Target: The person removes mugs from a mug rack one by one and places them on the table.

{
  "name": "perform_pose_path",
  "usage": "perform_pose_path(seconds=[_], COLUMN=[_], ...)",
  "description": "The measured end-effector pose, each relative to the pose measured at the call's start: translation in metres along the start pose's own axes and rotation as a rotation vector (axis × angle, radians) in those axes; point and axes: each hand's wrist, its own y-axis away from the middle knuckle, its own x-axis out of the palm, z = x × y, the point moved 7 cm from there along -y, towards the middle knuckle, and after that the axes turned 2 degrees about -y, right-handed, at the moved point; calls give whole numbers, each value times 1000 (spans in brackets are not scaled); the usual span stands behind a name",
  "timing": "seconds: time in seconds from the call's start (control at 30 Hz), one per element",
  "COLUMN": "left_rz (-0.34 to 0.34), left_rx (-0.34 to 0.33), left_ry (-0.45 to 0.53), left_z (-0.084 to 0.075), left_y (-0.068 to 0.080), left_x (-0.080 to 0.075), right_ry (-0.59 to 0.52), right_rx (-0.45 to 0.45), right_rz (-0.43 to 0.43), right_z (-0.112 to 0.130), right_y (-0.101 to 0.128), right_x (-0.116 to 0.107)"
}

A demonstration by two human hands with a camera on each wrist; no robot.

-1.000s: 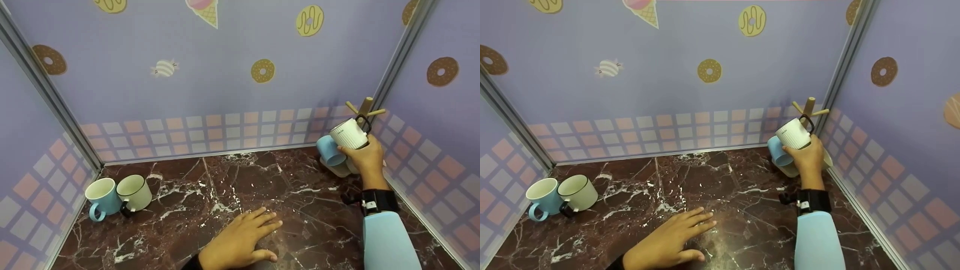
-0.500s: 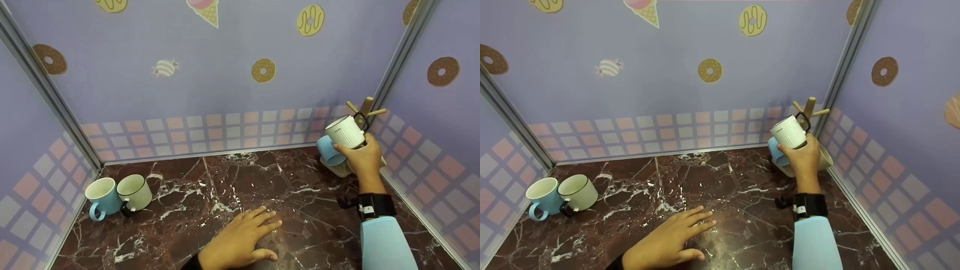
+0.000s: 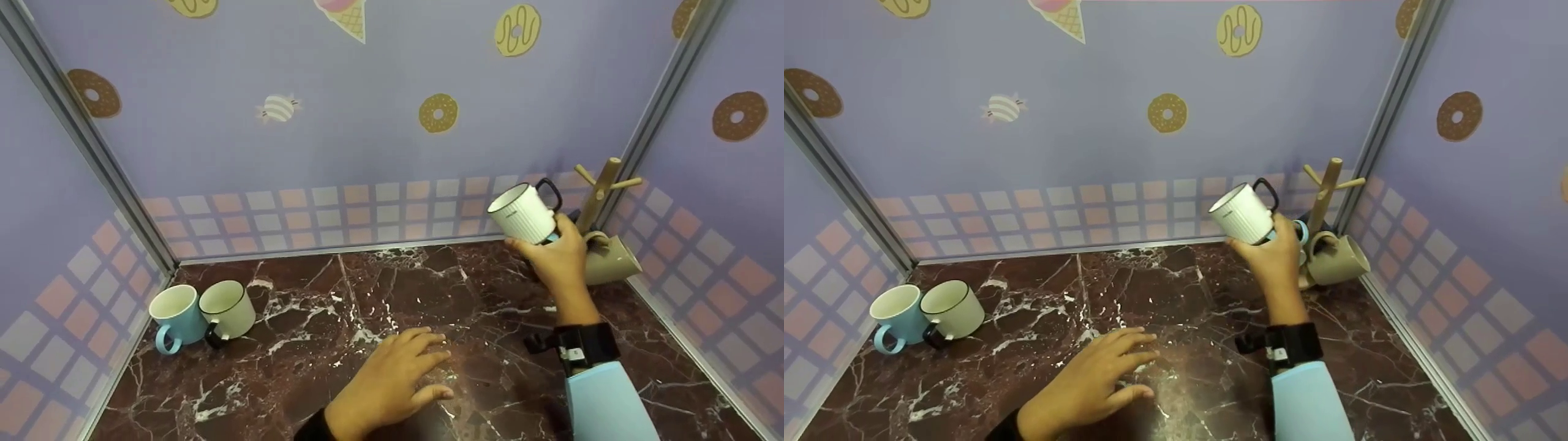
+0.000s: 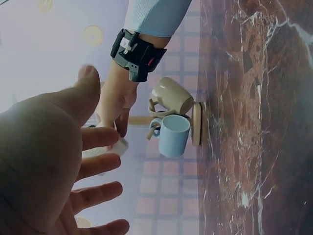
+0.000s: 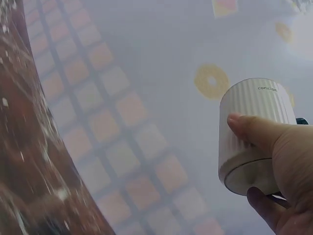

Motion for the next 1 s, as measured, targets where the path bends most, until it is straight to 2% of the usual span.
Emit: perform_pose_path(seconds=[0.13, 0.3, 0.4, 0.5, 0.7, 1.0], left_rz=[-142, -346, -408, -411, -360, -317], left_rx=[-63, -174, -234, -291, -362, -508], left_ry=[-29, 26, 76, 175, 469, 811], left_z=[8, 21, 31, 41, 51, 70], left_y=[-1, 2, 5, 7, 5, 13], left_x=[-13, -31, -38, -40, -35, -33], right_ry=[-72, -169, -205, -206, -223, -286], right_rx=[-29, -60, -58, -71, -123, -92], right_rz=[34, 53, 83, 117, 159, 292], right_z=[21, 42, 50, 58, 69, 85], right_y=[11, 23, 32, 42, 59, 90], right_x=[21, 39, 49, 59, 69, 100])
